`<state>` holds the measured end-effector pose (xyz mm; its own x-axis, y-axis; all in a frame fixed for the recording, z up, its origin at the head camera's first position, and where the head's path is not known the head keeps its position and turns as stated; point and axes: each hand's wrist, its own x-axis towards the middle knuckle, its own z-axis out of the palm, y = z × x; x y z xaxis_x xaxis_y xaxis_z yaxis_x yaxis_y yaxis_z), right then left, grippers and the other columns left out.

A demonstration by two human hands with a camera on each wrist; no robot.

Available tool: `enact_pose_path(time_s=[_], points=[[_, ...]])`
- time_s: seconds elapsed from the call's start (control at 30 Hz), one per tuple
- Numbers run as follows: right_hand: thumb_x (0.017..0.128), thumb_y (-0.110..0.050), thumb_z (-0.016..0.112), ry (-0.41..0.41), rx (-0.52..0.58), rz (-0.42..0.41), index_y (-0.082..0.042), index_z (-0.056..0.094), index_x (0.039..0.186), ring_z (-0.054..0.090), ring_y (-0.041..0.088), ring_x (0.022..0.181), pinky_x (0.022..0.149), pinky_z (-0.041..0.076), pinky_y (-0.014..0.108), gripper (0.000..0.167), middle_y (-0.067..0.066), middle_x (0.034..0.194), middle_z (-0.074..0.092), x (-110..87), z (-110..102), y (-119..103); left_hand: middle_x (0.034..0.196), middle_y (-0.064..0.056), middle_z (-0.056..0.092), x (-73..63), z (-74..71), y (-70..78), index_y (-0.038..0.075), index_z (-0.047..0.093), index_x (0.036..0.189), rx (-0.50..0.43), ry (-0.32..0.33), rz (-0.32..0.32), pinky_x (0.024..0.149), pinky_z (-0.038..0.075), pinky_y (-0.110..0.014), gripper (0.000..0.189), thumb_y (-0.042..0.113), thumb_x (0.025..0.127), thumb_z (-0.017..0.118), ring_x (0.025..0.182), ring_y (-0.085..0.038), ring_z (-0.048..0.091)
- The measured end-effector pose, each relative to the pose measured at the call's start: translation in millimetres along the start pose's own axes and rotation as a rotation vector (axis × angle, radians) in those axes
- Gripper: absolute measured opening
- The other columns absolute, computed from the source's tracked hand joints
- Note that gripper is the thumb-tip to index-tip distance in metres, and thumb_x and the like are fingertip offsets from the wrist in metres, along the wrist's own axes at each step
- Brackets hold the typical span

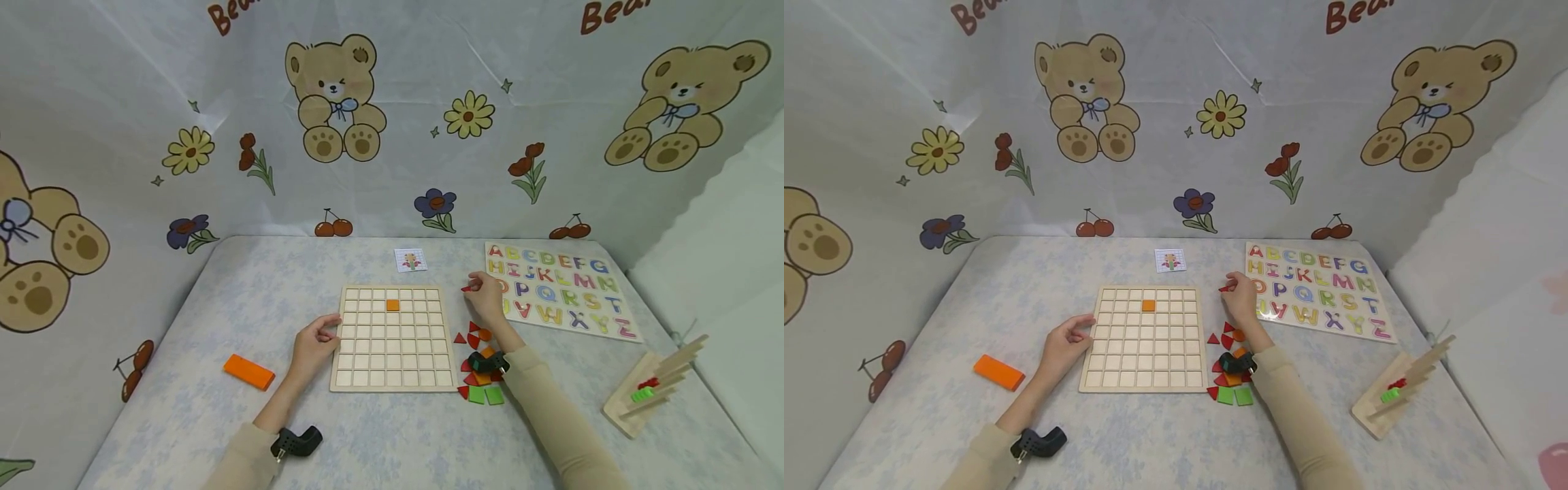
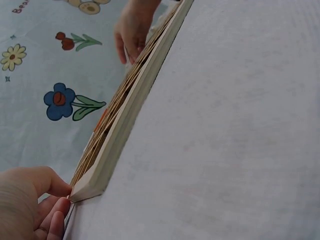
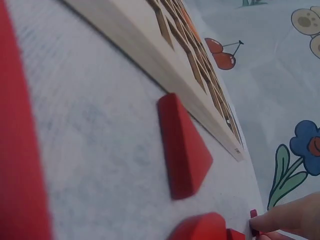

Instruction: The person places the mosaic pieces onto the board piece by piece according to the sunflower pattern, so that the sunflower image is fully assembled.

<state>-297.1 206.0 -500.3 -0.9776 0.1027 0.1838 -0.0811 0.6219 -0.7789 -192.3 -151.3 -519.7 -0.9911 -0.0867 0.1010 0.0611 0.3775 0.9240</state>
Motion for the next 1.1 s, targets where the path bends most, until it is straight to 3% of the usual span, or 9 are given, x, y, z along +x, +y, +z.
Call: enact_pose_path(time_s=[0.27,0.5,0.67,0.87,1.1], points=[[0.083,0.010,0.069,-0.029,0.070,-0.034,0.013,0.062,0.120,0.064,0.042,0.095,0.087,0.054,0.050,0.038,0.031,0.105,0.066,-4.1,7.1,-14.5,0.119,-0.012,0.071,1.4,-1.8,-1.1,0.007,0.068,0.125,-0.001,-0.008,-0.006,0.069,0.048,-0.017,0.045,-0.006,0.082,0.065,0.078,-0.005,0.059],[0.082,0.009,0.069,-0.245,0.165,-0.151,0.013,0.060,0.123,0.065,0.040,0.095,0.082,0.056,0.037,0.042,0.029,0.106,0.068,-14.7,34.4,-49.2,0.117,-0.013,0.072,1.4,-3.7,0.0,0.004,0.068,0.124,0.009,0.004,0.008,0.069,0.048,-0.016,0.044,-0.006,0.081,0.065,0.076,-0.003,0.058],[0.083,0.008,0.069,-0.364,0.174,-0.227,0.010,0.061,0.125,0.065,0.036,0.092,0.081,0.054,0.037,0.042,0.026,0.106,0.070,-22.2,52.7,-66.3,0.116,-0.015,0.072,0.3,-2.6,0.4,0.003,0.069,0.123,-0.001,0.008,0.018,0.068,0.047,-0.017,0.044,-0.006,0.080,0.065,0.075,-0.003,0.057],[0.083,0.014,0.066,-0.380,0.166,-0.217,0.009,0.063,0.123,0.065,0.032,0.089,0.075,0.054,0.029,0.041,0.024,0.103,0.071,-24.4,66.1,-66.2,0.116,-0.014,0.072,-1.0,-0.2,0.7,0.003,0.069,0.122,-0.008,-0.009,0.013,0.067,0.047,-0.018,0.042,-0.005,0.081,0.064,0.076,-0.005,0.057],[0.083,0.015,0.064,-0.379,0.170,-0.231,0.011,0.061,0.124,0.065,0.035,0.089,0.074,0.054,0.030,0.041,0.026,0.102,0.070,-24.1,66.9,-63.9,0.115,-0.011,0.072,-0.2,-0.6,-0.4,0.006,0.070,0.121,-0.004,-0.009,-0.012,0.067,0.047,-0.018,0.042,-0.004,0.081,0.065,0.077,-0.007,0.056]])
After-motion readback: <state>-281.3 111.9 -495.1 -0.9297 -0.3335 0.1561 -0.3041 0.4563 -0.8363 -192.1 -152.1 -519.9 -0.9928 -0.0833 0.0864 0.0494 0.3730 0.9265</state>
